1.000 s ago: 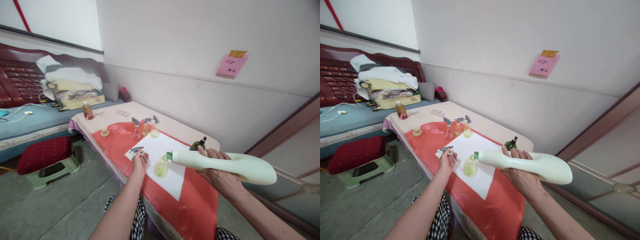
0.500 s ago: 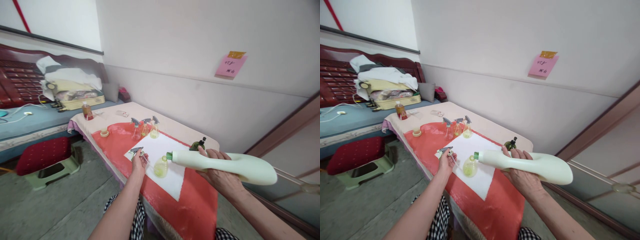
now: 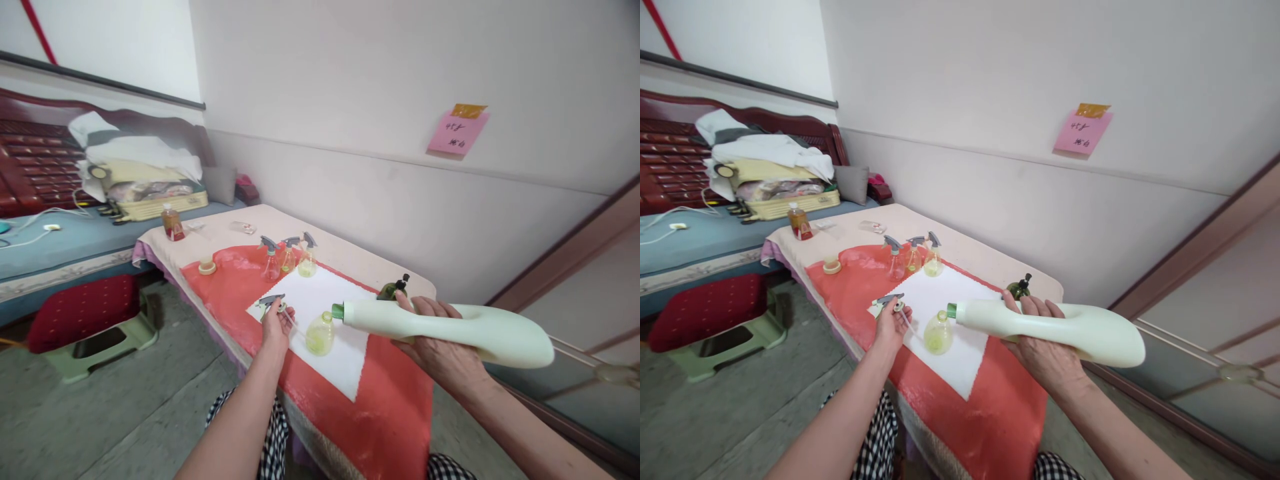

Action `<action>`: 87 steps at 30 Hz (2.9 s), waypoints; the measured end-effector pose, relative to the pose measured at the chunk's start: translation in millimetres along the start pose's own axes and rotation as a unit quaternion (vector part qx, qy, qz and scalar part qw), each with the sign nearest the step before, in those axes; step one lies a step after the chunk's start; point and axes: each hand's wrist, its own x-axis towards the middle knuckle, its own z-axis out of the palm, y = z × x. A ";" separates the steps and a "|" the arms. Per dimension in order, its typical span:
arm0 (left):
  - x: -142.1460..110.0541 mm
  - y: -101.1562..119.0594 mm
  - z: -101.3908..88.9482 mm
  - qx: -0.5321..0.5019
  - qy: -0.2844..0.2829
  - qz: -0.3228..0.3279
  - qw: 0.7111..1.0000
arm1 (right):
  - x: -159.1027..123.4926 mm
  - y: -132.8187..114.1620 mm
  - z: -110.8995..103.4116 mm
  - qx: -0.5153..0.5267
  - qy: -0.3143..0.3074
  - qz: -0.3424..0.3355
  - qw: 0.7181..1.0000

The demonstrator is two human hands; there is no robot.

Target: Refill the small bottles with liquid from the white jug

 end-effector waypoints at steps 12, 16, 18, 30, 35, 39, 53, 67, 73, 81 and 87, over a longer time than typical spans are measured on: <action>-0.5 0.9 0.6 0.001 0.000 -0.001 1.000 | 1.5 2.0 -2.5 -0.020 0.004 -0.010 1.000; -0.5 0.7 0.3 0.002 -0.001 -0.001 1.000 | 2.2 1.9 -4.5 -0.018 0.006 -0.008 1.000; -0.3 0.7 0.1 0.002 -0.001 0.000 1.000 | 2.6 1.5 -5.8 -0.017 0.009 -0.008 1.000; 0.5 0.3 0.3 0.001 0.002 0.001 1.000 | 1.8 2.7 -8.6 -0.028 0.016 -0.013 0.999; 0.9 0.5 0.3 0.002 0.002 -0.002 1.000 | 1.7 3.7 -9.1 -0.028 0.016 -0.014 0.999; 0.4 0.7 0.2 0.001 0.003 -0.001 1.000 | 0.5 3.9 -8.6 -0.031 0.018 -0.016 0.999; -0.4 0.7 -0.1 -0.002 0.001 -0.001 1.000 | -0.1 4.9 -8.6 -0.020 0.018 -0.011 1.000; -1.9 1.7 0.6 -0.005 -0.001 -0.003 1.000 | 1.3 2.2 -8.2 -0.017 0.006 -0.008 1.000; -1.5 1.5 0.3 -0.005 -0.003 0.000 1.000 | 2.0 0.3 -7.2 -0.007 0.007 -0.005 1.000; 0.1 0.8 -0.5 -0.004 -0.001 -0.003 1.000 | 2.1 -0.9 -4.8 0.010 0.002 0.002 1.000; 0.2 1.0 -0.9 -0.006 -0.005 -0.004 1.000 | 0.4 -1.0 -4.7 -0.009 0.002 -0.007 1.000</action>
